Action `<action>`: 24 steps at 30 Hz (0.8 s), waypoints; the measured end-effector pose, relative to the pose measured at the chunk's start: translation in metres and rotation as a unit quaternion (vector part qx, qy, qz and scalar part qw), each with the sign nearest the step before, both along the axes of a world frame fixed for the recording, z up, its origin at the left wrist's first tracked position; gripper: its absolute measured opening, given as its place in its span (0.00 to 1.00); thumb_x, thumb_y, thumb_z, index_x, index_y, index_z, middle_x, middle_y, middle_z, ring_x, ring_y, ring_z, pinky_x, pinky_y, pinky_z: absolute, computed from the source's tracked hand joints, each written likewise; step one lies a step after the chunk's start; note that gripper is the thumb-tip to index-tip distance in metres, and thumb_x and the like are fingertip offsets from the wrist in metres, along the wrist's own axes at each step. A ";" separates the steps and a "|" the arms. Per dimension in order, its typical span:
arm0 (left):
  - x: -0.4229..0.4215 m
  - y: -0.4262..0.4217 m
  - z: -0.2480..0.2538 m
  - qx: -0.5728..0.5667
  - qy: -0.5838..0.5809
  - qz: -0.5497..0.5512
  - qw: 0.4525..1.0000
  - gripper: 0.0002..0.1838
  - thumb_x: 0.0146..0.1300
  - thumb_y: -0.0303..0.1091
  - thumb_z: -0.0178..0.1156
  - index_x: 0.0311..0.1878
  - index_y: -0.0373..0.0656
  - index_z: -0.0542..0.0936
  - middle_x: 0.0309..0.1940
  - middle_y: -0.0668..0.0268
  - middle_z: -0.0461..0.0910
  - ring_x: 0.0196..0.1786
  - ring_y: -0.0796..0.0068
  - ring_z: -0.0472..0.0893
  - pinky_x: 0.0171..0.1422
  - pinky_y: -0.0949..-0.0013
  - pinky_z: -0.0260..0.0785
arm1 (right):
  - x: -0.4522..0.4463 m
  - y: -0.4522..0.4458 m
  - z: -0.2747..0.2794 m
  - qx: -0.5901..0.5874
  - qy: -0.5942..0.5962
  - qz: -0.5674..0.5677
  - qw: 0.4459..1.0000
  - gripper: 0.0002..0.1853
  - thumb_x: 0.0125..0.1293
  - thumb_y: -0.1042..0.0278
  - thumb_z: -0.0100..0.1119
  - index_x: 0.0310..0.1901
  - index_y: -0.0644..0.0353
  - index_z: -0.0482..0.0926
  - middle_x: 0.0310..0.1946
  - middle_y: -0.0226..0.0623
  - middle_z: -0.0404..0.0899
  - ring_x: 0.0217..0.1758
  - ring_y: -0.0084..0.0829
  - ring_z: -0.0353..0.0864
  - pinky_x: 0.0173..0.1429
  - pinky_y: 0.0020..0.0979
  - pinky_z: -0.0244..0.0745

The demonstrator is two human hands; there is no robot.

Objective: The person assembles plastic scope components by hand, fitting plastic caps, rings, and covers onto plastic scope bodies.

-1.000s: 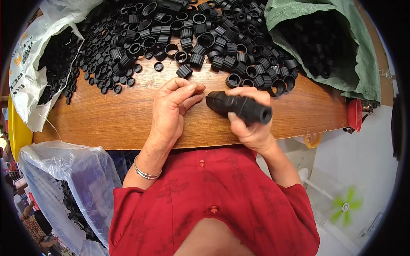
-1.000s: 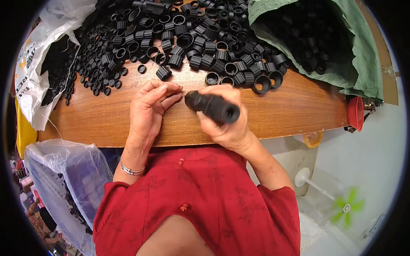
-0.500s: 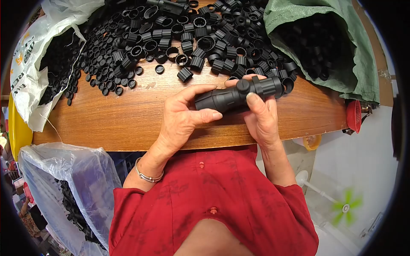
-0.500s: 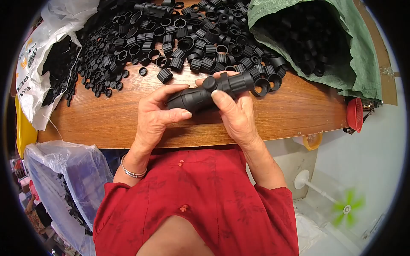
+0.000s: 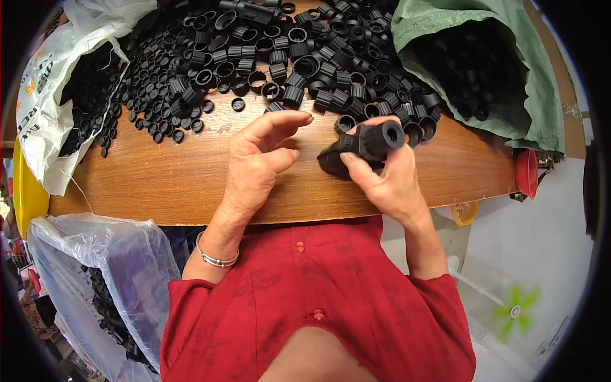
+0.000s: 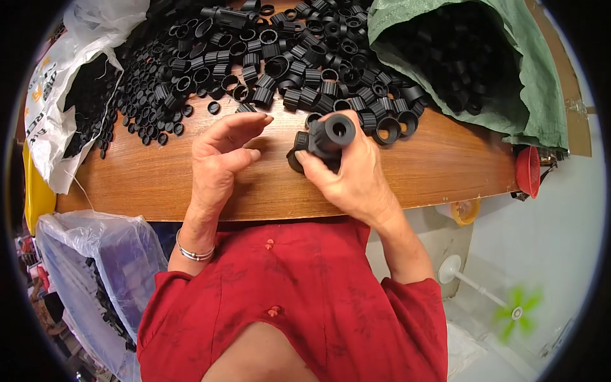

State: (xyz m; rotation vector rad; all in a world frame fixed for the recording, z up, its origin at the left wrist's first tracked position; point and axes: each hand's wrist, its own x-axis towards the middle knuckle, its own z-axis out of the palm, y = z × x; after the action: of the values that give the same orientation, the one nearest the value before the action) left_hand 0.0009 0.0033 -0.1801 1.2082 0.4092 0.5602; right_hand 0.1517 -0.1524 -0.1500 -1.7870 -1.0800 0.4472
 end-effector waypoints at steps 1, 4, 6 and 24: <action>-0.001 -0.003 -0.004 -0.001 0.010 -0.005 1.000 0.25 0.54 0.13 0.57 0.57 0.36 0.81 0.55 0.62 0.82 0.60 0.72 0.79 0.69 0.68 0.69 | 0.002 -0.001 0.003 -0.016 0.021 -0.004 1.000 0.21 0.58 0.73 0.71 0.50 0.63 0.73 0.39 0.39 0.81 0.40 0.28 0.83 0.46 0.30 0.79; 0.005 0.000 -0.005 -0.032 0.024 -0.001 0.999 0.23 0.54 0.13 0.56 0.55 0.36 0.82 0.53 0.63 0.83 0.57 0.73 0.80 0.67 0.69 0.70 | 0.005 0.004 0.002 0.085 0.074 -0.004 0.994 0.21 0.56 0.76 0.71 0.50 0.63 0.73 0.42 0.39 0.82 0.43 0.28 0.83 0.50 0.30 0.79; 0.002 -0.002 -0.005 -0.038 0.031 0.013 0.999 0.21 0.56 0.14 0.57 0.54 0.36 0.82 0.51 0.63 0.84 0.55 0.74 0.81 0.66 0.69 0.70 | -0.013 0.003 0.004 0.225 0.191 -0.003 0.955 0.23 0.54 0.80 0.72 0.50 0.64 0.73 0.46 0.40 0.81 0.47 0.30 0.82 0.54 0.31 0.78; 0.004 -0.013 0.006 0.028 0.005 -0.041 0.999 0.34 0.48 0.28 0.79 0.61 0.36 0.78 0.51 0.62 0.82 0.52 0.73 0.81 0.57 0.71 0.75 | 0.009 0.013 -0.024 0.266 0.357 0.094 0.891 0.27 0.64 0.68 0.68 0.60 0.61 0.67 0.55 0.53 0.79 0.58 0.37 0.80 0.66 0.41 0.75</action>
State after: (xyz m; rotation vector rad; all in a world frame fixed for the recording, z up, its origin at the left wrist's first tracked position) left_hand 0.0044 -0.0096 -0.1741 1.2766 0.3516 0.4981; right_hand 0.1610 -0.1390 -0.1736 -0.9069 -0.7394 0.7649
